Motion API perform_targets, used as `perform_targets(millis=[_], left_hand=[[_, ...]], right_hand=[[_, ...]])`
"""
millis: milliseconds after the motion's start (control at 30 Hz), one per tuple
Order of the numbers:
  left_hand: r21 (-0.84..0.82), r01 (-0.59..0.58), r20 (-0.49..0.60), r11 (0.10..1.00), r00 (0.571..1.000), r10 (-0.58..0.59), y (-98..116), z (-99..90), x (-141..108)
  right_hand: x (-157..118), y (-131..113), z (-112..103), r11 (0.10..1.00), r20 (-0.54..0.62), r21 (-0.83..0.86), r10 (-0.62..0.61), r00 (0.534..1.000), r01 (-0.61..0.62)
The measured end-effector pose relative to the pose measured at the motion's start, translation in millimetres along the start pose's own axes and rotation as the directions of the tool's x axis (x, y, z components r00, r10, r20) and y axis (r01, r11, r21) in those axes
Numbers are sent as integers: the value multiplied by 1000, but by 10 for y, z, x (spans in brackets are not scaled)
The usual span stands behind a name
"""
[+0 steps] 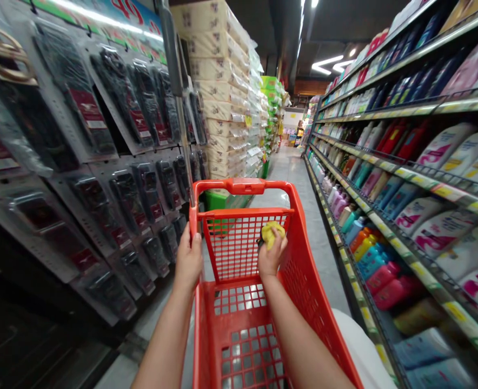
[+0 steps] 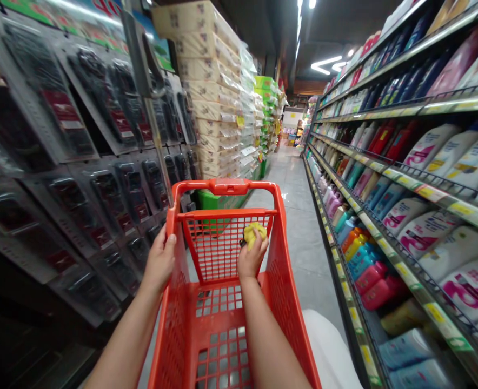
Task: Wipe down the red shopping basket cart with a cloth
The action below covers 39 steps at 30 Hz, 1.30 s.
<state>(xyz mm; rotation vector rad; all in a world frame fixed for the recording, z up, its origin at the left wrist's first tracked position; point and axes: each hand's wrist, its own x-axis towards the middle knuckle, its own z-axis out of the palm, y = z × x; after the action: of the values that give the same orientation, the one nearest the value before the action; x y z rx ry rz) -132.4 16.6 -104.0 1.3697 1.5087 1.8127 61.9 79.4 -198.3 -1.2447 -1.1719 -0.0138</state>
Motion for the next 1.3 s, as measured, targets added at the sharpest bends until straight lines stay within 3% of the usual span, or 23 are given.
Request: perform_targets(millis=[67,167,300,400,467,533,633,733,833,900,967,1133,1233,1300], left_hand=[[9,-20,19,1000,1000,19,1,-14,-5],[2,-26,16,1000,1000,26,-6,-14,-10],[-19,-16,4,1000,1000,16,-10,14,-14],[-25,-8,10,1000,1000,9,1,33,-23],[-25,-4,15,1000,1000,4,8,38,-32],[-14,7,12,1000,1000,-7,12,38,-41],[-1,22,7,1000,1000,-22,4,41,-50],[-19,17,13,1000,1000,-16,-25,56,-55],[-50,6,5,999,1000,-6,-68,73,-53],[-68,5,-4,998,1000,-5,-91,77,-51],[-75,1,-6,997,1000,-2,-102,73,-50],[-85,-9,1,996,1000,9,-102,64,-60],[-83,-9,-4,997,1000,9,-99,67,-65],[-77,15,-12,997,1000,-16,-93,70,-66]], right_hand=[[297,-57,-31,1000,-118,-14,4,993,-6],[447,17,-68,989,-100,-142,-58,993,43],[-146,396,-80,978,-22,-205,38,999,-41],[-600,565,-20,949,-103,-120,279,955,-290],[-630,524,38,911,-184,-76,386,904,-405],[-475,388,95,904,-204,-51,406,891,-423],[-248,124,183,901,-127,-41,423,897,-431],[-378,-122,301,877,-42,-126,462,886,-464],[-733,-277,375,931,197,-214,337,921,-295],[-888,-311,337,965,392,-237,200,898,-111],[-885,-318,243,971,511,-234,85,855,44],[-371,-556,179,944,474,-99,-234,849,316],[-121,-781,361,863,515,-48,-410,752,503],[-120,-817,468,804,586,-50,-457,669,592]])
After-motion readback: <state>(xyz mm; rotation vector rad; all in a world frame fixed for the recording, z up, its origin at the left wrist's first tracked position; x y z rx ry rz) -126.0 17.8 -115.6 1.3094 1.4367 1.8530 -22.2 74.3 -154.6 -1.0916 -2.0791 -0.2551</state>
